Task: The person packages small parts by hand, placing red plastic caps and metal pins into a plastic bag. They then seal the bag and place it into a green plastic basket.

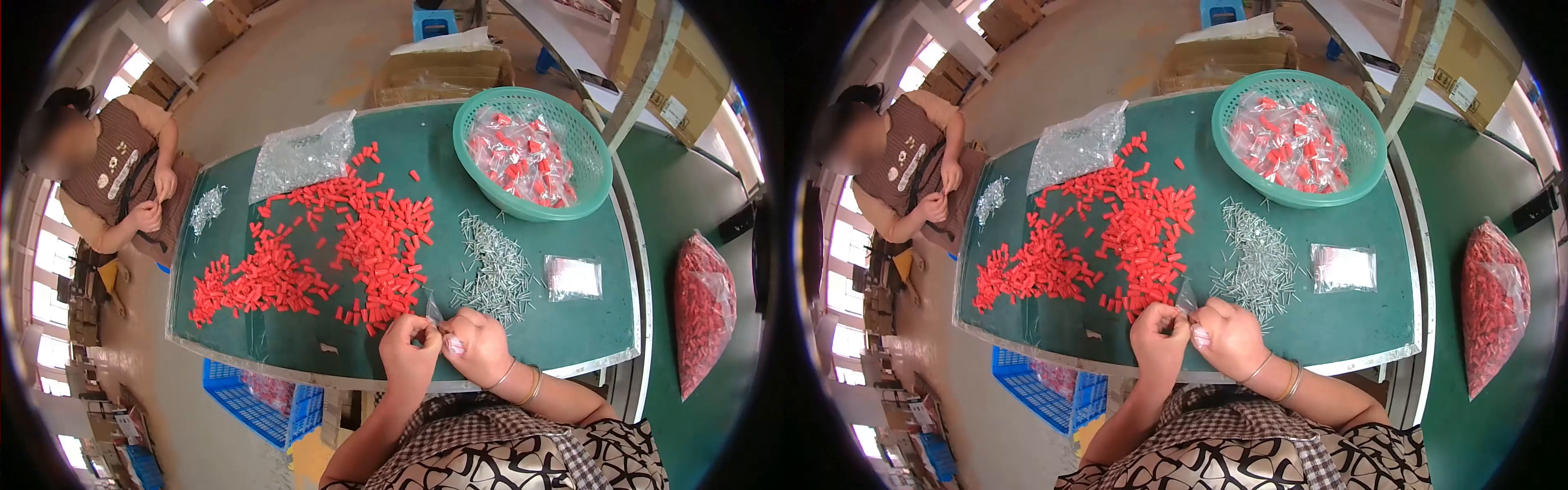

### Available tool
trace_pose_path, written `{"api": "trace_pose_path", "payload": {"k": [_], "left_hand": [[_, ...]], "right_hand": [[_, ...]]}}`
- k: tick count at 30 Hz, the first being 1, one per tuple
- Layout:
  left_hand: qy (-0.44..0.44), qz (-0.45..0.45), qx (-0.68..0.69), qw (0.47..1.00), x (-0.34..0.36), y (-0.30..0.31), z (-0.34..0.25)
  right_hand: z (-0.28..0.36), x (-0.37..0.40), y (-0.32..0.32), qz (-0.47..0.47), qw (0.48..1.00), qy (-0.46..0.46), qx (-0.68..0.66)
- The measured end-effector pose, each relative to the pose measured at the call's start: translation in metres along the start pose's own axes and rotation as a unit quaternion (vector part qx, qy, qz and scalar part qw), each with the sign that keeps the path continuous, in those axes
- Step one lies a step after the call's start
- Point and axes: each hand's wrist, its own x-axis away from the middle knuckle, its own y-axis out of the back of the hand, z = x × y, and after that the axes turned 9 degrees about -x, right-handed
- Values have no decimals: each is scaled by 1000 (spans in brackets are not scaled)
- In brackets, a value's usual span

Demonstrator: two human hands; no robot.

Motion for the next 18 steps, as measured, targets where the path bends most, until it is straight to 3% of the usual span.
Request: {"api": "trace_pose_path", "payload": {"k": [5,18], "left_hand": [[-34,20,-43,998,-6,9,-6],[-166,89,-103,977,-11,18,-23]], "right_hand": [[6,-9,8,11,997,-61,-41],[1,-5,25,82,996,-4,-45]]}}
